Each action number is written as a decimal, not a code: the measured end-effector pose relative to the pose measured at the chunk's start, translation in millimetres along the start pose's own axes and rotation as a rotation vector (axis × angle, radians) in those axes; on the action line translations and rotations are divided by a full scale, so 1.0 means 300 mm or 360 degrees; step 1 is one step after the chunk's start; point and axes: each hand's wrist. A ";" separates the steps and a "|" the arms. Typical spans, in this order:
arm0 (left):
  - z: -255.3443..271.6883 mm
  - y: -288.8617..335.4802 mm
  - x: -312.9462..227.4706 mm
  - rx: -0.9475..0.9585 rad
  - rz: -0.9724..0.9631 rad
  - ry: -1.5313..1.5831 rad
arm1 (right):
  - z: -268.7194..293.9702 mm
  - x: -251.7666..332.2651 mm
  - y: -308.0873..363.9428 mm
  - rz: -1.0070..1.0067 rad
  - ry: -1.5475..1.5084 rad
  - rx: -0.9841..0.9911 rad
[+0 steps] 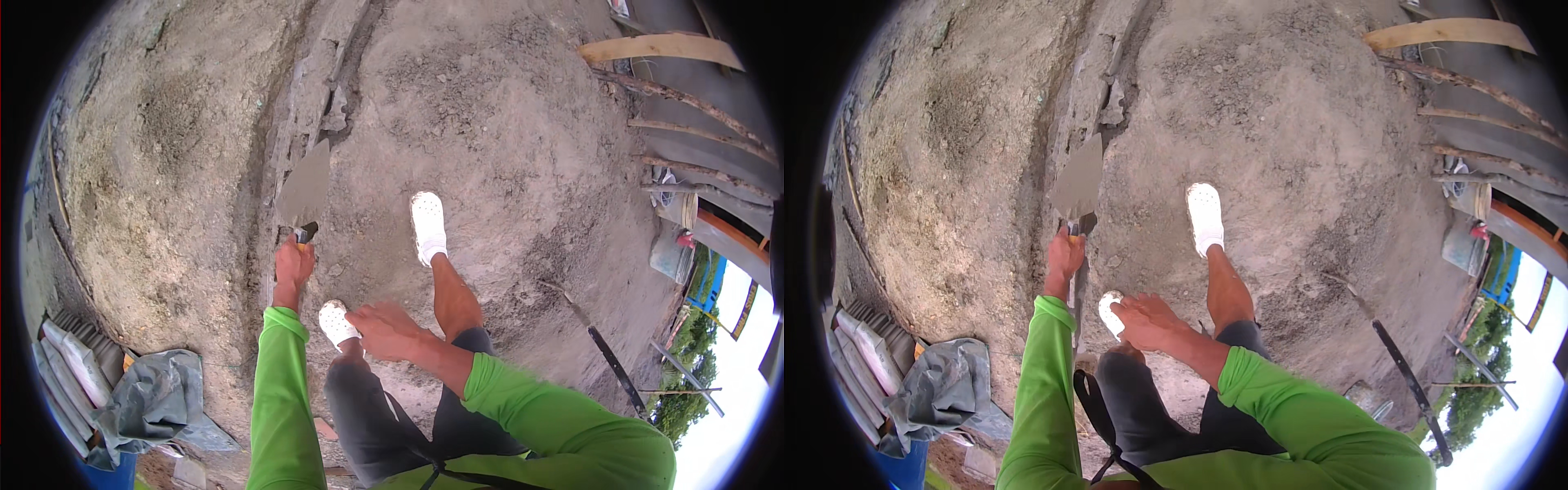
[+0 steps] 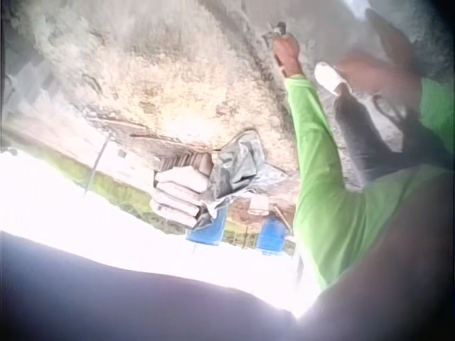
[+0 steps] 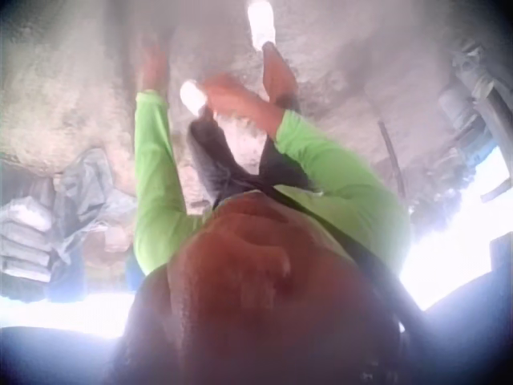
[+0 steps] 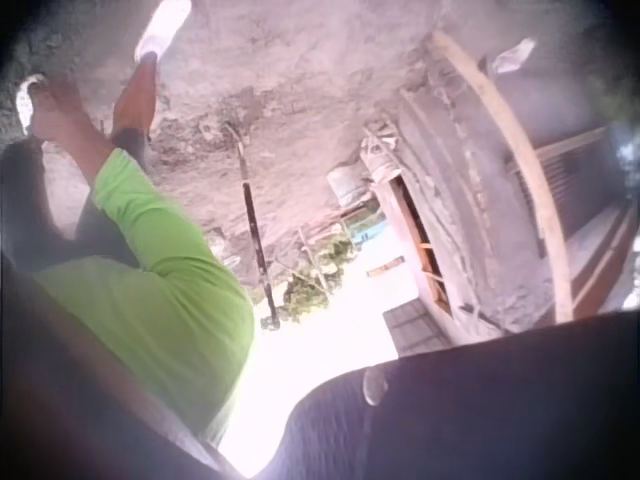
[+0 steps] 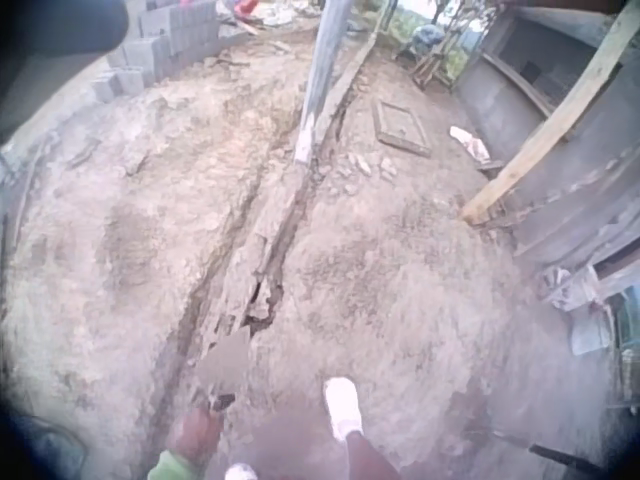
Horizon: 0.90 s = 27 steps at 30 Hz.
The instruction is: Laying and smoothing concrete/mortar around a metal pole footing using a trowel.
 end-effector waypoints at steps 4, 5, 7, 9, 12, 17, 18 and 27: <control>-0.145 -0.300 -0.166 0.0038 -0.0022 -0.0139 | -0.015 -0.130 -0.060 0.0309 -0.0097 0.0286; -0.183 -0.376 -0.189 0.0032 -0.0021 -0.0147 | 0.006 -0.156 -0.048 0.0369 -0.0027 0.0371; -0.279 -0.496 -0.272 0.0076 -0.0015 -0.0148 | 0.117 -0.180 0.017 0.0441 0.0190 0.0285; -0.360 -0.623 -0.387 0.0065 -0.0058 -0.0155 | 0.232 -0.266 0.057 0.0524 0.0096 0.0118; -0.458 -0.753 -0.534 0.0115 -0.0178 -0.0107 | 0.384 -0.325 0.040 0.0477 0.0120 -0.0096; -0.621 -0.794 -0.902 0.0429 -0.0313 0.0033 | 0.314 -0.407 0.087 0.0466 0.0032 0.0075; -0.649 -0.793 -0.924 0.0511 -0.0308 0.0109 | 0.306 -0.421 0.082 0.0482 0.0037 0.0077; -0.712 -0.615 -0.865 0.0914 -0.0114 0.1030 | 0.279 -0.451 0.095 0.0385 0.0142 0.0358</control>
Point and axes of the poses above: each hand's wrist, its own y-axis away from the middle knuckle, its own z-axis out of the back of the hand, x = y × z, and after that the axes turned 12 degrees about z, right-handed
